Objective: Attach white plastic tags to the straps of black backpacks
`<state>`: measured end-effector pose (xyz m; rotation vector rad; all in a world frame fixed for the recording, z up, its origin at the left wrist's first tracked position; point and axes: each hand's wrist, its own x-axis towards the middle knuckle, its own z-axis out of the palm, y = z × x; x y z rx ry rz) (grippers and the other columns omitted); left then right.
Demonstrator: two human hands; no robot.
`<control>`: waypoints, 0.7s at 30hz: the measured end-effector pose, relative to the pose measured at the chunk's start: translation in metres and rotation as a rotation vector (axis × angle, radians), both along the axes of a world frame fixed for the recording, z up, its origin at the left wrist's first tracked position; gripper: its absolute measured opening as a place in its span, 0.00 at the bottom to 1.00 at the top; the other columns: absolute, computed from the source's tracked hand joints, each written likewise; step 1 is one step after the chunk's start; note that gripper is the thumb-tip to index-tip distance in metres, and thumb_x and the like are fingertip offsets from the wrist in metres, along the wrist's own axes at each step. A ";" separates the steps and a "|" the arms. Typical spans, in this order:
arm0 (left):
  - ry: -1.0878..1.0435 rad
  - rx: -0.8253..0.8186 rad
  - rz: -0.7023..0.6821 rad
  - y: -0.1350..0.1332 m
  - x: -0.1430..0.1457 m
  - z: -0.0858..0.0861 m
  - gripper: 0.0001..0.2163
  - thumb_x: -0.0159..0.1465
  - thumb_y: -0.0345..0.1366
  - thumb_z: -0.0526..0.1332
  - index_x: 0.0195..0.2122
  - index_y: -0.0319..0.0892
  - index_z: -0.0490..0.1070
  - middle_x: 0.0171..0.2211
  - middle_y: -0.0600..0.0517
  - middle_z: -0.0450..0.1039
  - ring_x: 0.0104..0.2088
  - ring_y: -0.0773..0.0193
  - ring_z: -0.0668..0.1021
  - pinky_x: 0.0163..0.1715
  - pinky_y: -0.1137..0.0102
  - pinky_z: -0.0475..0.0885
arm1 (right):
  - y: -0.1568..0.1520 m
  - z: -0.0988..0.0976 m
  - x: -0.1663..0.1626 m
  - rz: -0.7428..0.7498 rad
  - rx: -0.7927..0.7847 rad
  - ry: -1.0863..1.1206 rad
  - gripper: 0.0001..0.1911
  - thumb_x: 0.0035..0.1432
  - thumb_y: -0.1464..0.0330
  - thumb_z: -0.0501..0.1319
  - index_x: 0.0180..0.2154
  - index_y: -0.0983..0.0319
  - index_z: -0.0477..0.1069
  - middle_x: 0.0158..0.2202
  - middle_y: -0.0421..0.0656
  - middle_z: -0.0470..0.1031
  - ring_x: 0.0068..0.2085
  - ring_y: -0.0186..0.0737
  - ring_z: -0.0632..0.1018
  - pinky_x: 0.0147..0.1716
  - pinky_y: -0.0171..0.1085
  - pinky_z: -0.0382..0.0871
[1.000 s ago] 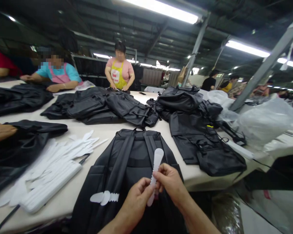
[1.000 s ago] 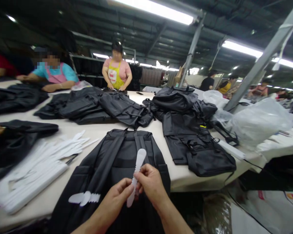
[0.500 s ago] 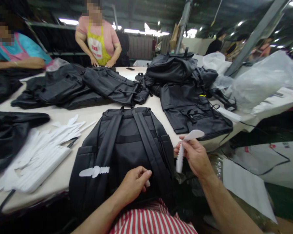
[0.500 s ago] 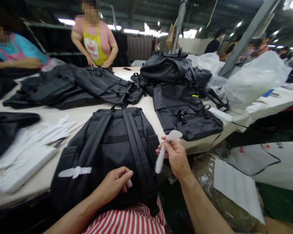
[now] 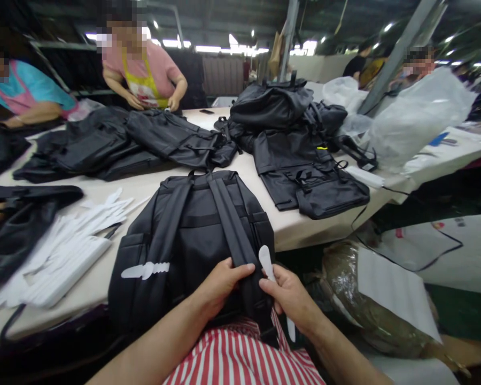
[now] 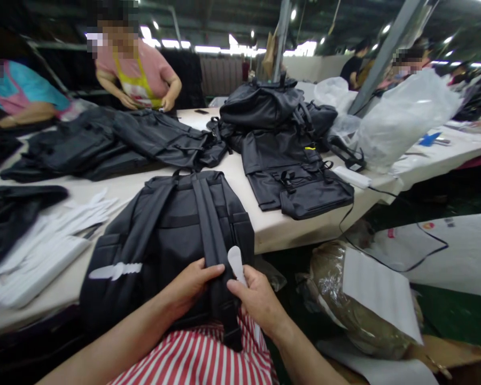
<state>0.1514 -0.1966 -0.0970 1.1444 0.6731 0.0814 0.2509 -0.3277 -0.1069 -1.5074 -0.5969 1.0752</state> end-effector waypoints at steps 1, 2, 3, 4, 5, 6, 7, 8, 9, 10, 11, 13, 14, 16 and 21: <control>-0.076 -0.091 0.009 0.000 0.000 0.009 0.16 0.55 0.38 0.63 0.42 0.36 0.70 0.35 0.46 0.77 0.33 0.61 0.77 0.36 0.67 0.71 | 0.003 0.008 0.003 0.003 0.042 -0.008 0.12 0.52 0.61 0.59 0.36 0.62 0.67 0.23 0.34 0.67 0.15 0.23 0.59 0.13 0.27 0.51; -0.142 -0.136 0.037 0.002 -0.001 0.019 0.16 0.55 0.37 0.63 0.43 0.36 0.70 0.36 0.46 0.77 0.34 0.61 0.78 0.39 0.66 0.71 | 0.007 0.015 0.007 -0.003 0.074 -0.024 0.13 0.53 0.60 0.59 0.36 0.62 0.68 0.23 0.35 0.68 0.14 0.23 0.59 0.13 0.27 0.51; -0.195 -0.135 0.089 0.007 -0.003 0.029 0.15 0.56 0.36 0.63 0.43 0.37 0.69 0.35 0.46 0.77 0.34 0.61 0.78 0.39 0.66 0.71 | 0.010 0.021 0.012 -0.016 0.098 -0.041 0.13 0.53 0.59 0.59 0.36 0.63 0.68 0.23 0.35 0.69 0.14 0.23 0.59 0.13 0.27 0.50; -0.232 -0.102 0.155 0.015 -0.004 0.039 0.14 0.56 0.36 0.63 0.44 0.37 0.69 0.35 0.47 0.77 0.33 0.61 0.78 0.39 0.66 0.72 | 0.014 0.024 0.016 -0.026 0.118 -0.053 0.14 0.52 0.59 0.59 0.36 0.63 0.67 0.24 0.36 0.70 0.14 0.23 0.59 0.13 0.27 0.50; -0.254 -0.050 0.228 0.024 -0.006 0.048 0.14 0.56 0.35 0.63 0.43 0.38 0.69 0.33 0.48 0.77 0.32 0.62 0.78 0.37 0.66 0.73 | 0.017 0.026 0.020 -0.027 0.134 -0.061 0.15 0.51 0.60 0.60 0.37 0.63 0.67 0.27 0.38 0.72 0.14 0.22 0.59 0.13 0.27 0.51; -0.263 0.000 0.290 0.034 -0.008 0.056 0.13 0.56 0.35 0.63 0.42 0.39 0.69 0.32 0.49 0.78 0.30 0.63 0.78 0.36 0.67 0.73 | 0.020 0.027 0.023 -0.008 0.142 -0.066 0.16 0.50 0.61 0.62 0.39 0.62 0.67 0.31 0.39 0.73 0.15 0.22 0.59 0.13 0.27 0.51; -0.264 0.038 0.326 0.044 -0.009 0.063 0.11 0.56 0.35 0.63 0.41 0.39 0.69 0.31 0.50 0.78 0.28 0.64 0.78 0.34 0.68 0.74 | 0.023 0.028 0.025 0.034 0.145 -0.071 0.18 0.48 0.62 0.64 0.40 0.61 0.67 0.34 0.40 0.74 0.16 0.22 0.60 0.14 0.27 0.53; -0.263 0.069 0.344 0.053 -0.010 0.069 0.10 0.56 0.35 0.63 0.40 0.39 0.70 0.30 0.51 0.77 0.27 0.64 0.78 0.33 0.68 0.74 | 0.027 0.028 0.025 0.100 0.146 -0.077 0.20 0.45 0.64 0.65 0.43 0.60 0.68 0.38 0.40 0.73 0.19 0.23 0.62 0.16 0.27 0.56; -0.260 0.090 0.347 0.060 -0.011 0.073 0.10 0.56 0.35 0.63 0.38 0.39 0.70 0.29 0.51 0.77 0.27 0.65 0.78 0.32 0.69 0.74 | 0.030 0.029 0.023 0.181 0.150 -0.083 0.24 0.43 0.65 0.66 0.45 0.59 0.67 0.40 0.40 0.73 0.22 0.25 0.65 0.19 0.27 0.59; -0.260 0.108 0.345 0.066 -0.012 0.077 0.09 0.56 0.35 0.63 0.38 0.38 0.70 0.29 0.51 0.77 0.26 0.65 0.78 0.30 0.70 0.74 | 0.034 0.029 0.020 0.269 0.158 -0.090 0.28 0.41 0.66 0.68 0.47 0.58 0.66 0.42 0.40 0.72 0.26 0.27 0.68 0.23 0.27 0.62; -0.263 0.124 0.348 0.070 -0.013 0.079 0.09 0.56 0.35 0.63 0.37 0.38 0.70 0.28 0.51 0.77 0.26 0.65 0.78 0.29 0.71 0.74 | 0.038 0.030 0.016 0.350 0.171 -0.108 0.32 0.39 0.66 0.69 0.49 0.57 0.65 0.43 0.40 0.71 0.30 0.30 0.70 0.28 0.28 0.64; -0.269 0.146 0.360 0.073 -0.013 0.082 0.09 0.56 0.36 0.63 0.36 0.38 0.70 0.27 0.51 0.77 0.25 0.66 0.78 0.26 0.73 0.74 | 0.048 0.029 0.008 0.441 0.221 -0.194 0.36 0.35 0.68 0.70 0.50 0.57 0.66 0.44 0.38 0.70 0.38 0.35 0.71 0.35 0.30 0.64; -0.272 0.148 0.368 0.074 -0.014 0.083 0.09 0.56 0.36 0.63 0.36 0.38 0.70 0.27 0.51 0.77 0.24 0.66 0.78 0.25 0.73 0.74 | 0.054 0.027 0.005 0.438 0.244 -0.258 0.31 0.36 0.69 0.70 0.47 0.58 0.68 0.42 0.38 0.71 0.38 0.36 0.70 0.36 0.30 0.64; -0.276 0.125 0.382 0.074 -0.016 0.086 0.08 0.57 0.36 0.62 0.35 0.37 0.70 0.26 0.51 0.76 0.24 0.66 0.77 0.25 0.73 0.74 | 0.068 0.020 0.002 0.364 0.259 -0.371 0.14 0.43 0.69 0.65 0.37 0.62 0.71 0.34 0.36 0.70 0.34 0.33 0.69 0.32 0.29 0.61; -0.294 0.052 0.468 0.076 -0.026 0.097 0.06 0.58 0.35 0.61 0.32 0.37 0.70 0.22 0.53 0.75 0.21 0.68 0.76 0.23 0.75 0.73 | 0.100 -0.003 0.014 0.247 0.191 -0.453 0.05 0.49 0.70 0.59 0.24 0.64 0.68 0.21 0.34 0.65 0.26 0.29 0.65 0.25 0.28 0.55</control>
